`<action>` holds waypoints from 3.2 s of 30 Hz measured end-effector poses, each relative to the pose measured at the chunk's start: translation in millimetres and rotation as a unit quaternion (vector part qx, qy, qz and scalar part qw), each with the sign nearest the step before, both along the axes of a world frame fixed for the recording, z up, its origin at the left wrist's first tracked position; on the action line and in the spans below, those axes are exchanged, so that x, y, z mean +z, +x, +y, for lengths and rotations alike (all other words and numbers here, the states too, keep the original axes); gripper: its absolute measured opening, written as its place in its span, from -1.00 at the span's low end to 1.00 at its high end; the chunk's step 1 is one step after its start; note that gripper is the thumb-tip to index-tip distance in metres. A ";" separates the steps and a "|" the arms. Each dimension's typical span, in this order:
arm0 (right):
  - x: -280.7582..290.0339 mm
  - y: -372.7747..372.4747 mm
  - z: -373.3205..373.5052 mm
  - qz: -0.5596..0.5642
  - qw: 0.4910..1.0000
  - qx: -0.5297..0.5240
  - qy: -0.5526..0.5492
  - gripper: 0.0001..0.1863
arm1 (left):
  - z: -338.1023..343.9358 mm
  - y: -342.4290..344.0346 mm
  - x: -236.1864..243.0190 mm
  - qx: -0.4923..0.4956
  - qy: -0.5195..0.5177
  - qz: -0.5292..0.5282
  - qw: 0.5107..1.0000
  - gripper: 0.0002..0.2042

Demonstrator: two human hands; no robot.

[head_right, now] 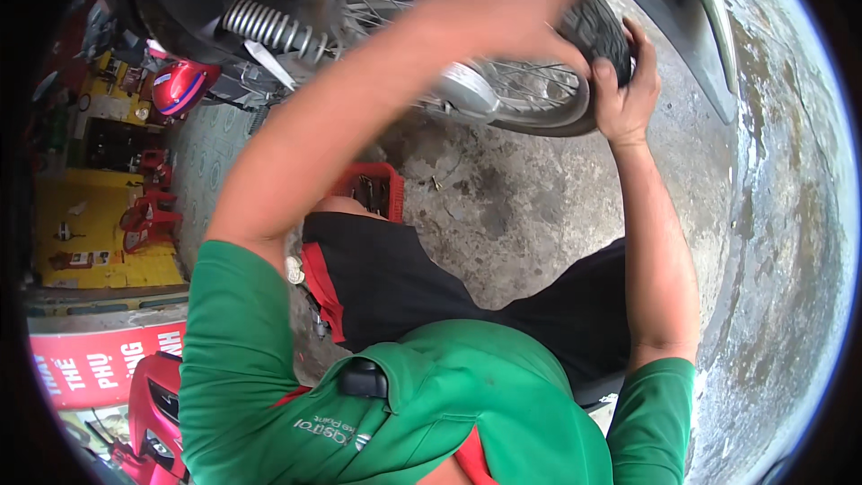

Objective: Repair or replace the inner tube of a motorcycle tire.

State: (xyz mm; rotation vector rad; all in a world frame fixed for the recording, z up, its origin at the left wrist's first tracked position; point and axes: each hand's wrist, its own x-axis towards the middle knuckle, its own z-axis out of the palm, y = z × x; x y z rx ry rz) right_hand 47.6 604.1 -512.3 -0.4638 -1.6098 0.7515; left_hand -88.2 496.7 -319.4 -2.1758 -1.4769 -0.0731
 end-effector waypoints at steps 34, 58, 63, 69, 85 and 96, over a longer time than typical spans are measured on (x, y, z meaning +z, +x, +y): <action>45.7 -3.3 -12.2 -0.038 0.998 0.029 -0.038 -0.27 | -42.1 4.3 -55.7 -0.032 0.200 -0.195 0.960 -0.55; 43.6 -9.6 -17.6 -0.095 0.992 -0.039 -0.070 -0.34 | -10.1 -20.8 -124.2 0.159 0.195 -0.589 0.768 -0.44; 8.2 -14.1 -29.0 -0.048 0.989 -0.125 -0.058 -0.40 | 7.2 -40.1 -133.2 0.061 0.259 -0.588 0.764 -0.42; -21.1 -14.4 -10.2 0.005 0.979 -0.124 -0.161 -0.40 | 9.5 -39.3 -119.1 -0.045 -0.024 -0.741 0.670 -0.55; -5.9 -20.1 4.3 -0.054 0.958 -0.180 -0.215 -0.40 | 21.1 -22.4 -119.7 -0.009 0.126 -0.681 0.722 -0.73; -40.3 1.8 15.5 -0.002 0.996 -0.027 -0.085 -0.44 | -150.0 -74.4 -23.8 0.148 -0.051 -0.612 0.775 -0.45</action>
